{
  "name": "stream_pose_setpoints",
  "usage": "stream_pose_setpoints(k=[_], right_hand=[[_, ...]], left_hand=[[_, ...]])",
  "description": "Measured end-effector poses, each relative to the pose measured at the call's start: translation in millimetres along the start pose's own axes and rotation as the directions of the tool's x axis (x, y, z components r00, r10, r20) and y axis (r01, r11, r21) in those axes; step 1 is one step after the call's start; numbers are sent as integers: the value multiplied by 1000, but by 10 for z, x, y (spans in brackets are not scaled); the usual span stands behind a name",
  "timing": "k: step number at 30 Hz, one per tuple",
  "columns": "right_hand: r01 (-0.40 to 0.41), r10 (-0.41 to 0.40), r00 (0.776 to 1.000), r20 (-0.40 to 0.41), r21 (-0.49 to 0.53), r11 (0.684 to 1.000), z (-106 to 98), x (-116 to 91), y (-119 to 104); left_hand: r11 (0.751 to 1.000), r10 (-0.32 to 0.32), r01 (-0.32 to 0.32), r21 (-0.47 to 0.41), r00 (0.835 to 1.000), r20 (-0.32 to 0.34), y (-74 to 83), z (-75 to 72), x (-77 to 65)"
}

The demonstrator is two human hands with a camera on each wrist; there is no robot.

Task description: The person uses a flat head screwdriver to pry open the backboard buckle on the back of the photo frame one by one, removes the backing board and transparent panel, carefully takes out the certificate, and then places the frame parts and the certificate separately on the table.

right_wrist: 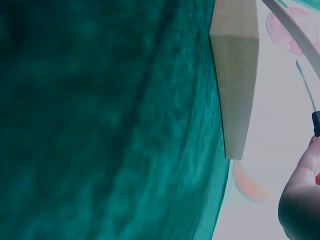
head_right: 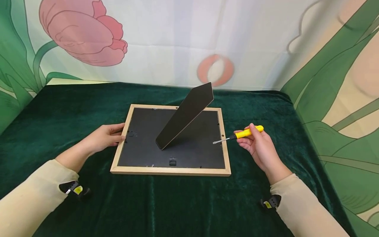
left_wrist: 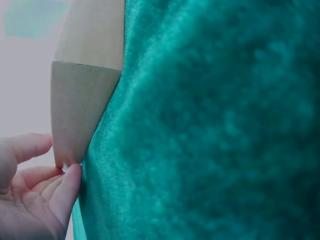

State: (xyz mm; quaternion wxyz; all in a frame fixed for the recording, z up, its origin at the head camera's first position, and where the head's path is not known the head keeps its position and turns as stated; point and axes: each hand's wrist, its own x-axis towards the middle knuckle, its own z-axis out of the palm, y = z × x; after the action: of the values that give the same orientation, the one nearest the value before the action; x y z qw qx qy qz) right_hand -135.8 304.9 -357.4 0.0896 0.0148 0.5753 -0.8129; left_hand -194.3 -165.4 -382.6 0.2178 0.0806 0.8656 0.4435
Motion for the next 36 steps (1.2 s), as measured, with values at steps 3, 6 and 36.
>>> stream_pose_setpoints(k=[3,6,36], right_hand=[[-42,39,999,-37,-90,995,59,77,41],[-101,88,993,-74,-198,975,128,152,89],[-240,256,966,-48,-542,805,430,450,254]], left_hand=[[1000,5,-5,-5,1000,2,-1,-1,-3],[1000,6,-6,-7,1000,6,0,-5,-6],[758,51,-97,645,995,89,285,217,-620]])
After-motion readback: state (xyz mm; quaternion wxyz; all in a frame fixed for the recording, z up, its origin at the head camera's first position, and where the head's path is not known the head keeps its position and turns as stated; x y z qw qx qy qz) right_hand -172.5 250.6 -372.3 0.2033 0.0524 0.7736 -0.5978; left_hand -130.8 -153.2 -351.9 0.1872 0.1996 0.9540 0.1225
